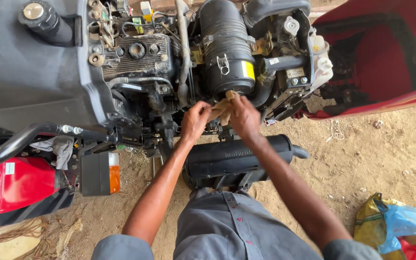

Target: Replacing the air filter of a tractor engine.

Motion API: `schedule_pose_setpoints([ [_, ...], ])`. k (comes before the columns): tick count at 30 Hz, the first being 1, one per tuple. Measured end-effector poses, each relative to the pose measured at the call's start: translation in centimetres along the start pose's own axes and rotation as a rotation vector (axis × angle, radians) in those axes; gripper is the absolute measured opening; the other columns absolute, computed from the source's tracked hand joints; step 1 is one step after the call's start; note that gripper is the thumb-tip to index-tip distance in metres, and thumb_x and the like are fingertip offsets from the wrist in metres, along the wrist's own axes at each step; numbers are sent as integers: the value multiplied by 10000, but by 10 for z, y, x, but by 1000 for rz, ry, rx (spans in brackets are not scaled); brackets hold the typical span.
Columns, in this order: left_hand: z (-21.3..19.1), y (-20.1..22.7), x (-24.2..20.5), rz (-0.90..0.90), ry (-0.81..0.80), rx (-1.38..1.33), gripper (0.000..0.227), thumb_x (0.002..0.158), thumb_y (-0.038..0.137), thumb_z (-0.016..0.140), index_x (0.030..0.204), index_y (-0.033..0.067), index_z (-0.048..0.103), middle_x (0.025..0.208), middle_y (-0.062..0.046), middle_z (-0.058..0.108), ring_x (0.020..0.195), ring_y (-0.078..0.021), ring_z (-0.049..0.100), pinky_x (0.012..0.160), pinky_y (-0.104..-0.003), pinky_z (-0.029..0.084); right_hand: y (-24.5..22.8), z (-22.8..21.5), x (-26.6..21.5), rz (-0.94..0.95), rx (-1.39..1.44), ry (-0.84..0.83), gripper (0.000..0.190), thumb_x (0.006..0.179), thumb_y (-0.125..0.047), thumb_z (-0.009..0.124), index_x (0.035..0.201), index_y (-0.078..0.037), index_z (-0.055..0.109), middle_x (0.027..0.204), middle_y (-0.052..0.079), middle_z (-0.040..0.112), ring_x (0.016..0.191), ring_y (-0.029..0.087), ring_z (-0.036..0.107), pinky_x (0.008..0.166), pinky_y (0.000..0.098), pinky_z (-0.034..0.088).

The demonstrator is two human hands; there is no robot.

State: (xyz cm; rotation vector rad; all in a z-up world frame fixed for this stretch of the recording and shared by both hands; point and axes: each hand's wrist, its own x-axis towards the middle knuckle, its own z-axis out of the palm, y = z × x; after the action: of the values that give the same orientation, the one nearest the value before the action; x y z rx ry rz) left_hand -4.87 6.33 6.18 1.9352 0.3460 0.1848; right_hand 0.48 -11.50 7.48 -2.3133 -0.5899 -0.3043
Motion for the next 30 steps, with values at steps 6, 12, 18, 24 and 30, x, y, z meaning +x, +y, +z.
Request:
schedule_pose_setpoints([
  [6,5,-2,-2,116,16,-19,208,970,196,657,1084,31,713,854,-87,762,761,-168,743,672,-335,566,-9,-10,6,-25,-101,-34,160,1019,-204,632,1106,-69,646,939,116,611,791,314,654,648,456,517],
  [12,-10,9,-7,30,-26,-45,216,979,225,652,1068,36,708,783,-79,735,694,-167,713,621,-337,544,-2,-16,1,23,-40,-67,238,1007,-142,645,1236,-94,685,938,135,643,836,349,660,710,468,517],
  [18,-6,3,-3,116,23,-20,215,984,224,668,1058,28,719,789,-78,735,683,-149,683,613,-318,518,-9,-7,17,245,349,-73,220,998,-143,630,1181,-26,664,940,152,735,792,214,701,725,386,556],
  [24,-23,40,-20,5,-41,-49,176,975,178,627,1060,38,691,763,-60,689,604,-177,682,551,-346,538,41,-5,-16,592,886,-127,184,1013,-109,619,1118,11,711,959,104,730,820,160,671,679,326,534],
  [30,-1,31,0,419,308,18,74,973,43,676,1021,21,624,924,-101,675,793,-185,693,707,-332,562,-14,-42,2,361,806,218,211,998,-163,586,1153,-56,682,1053,30,715,814,147,675,707,344,621],
])
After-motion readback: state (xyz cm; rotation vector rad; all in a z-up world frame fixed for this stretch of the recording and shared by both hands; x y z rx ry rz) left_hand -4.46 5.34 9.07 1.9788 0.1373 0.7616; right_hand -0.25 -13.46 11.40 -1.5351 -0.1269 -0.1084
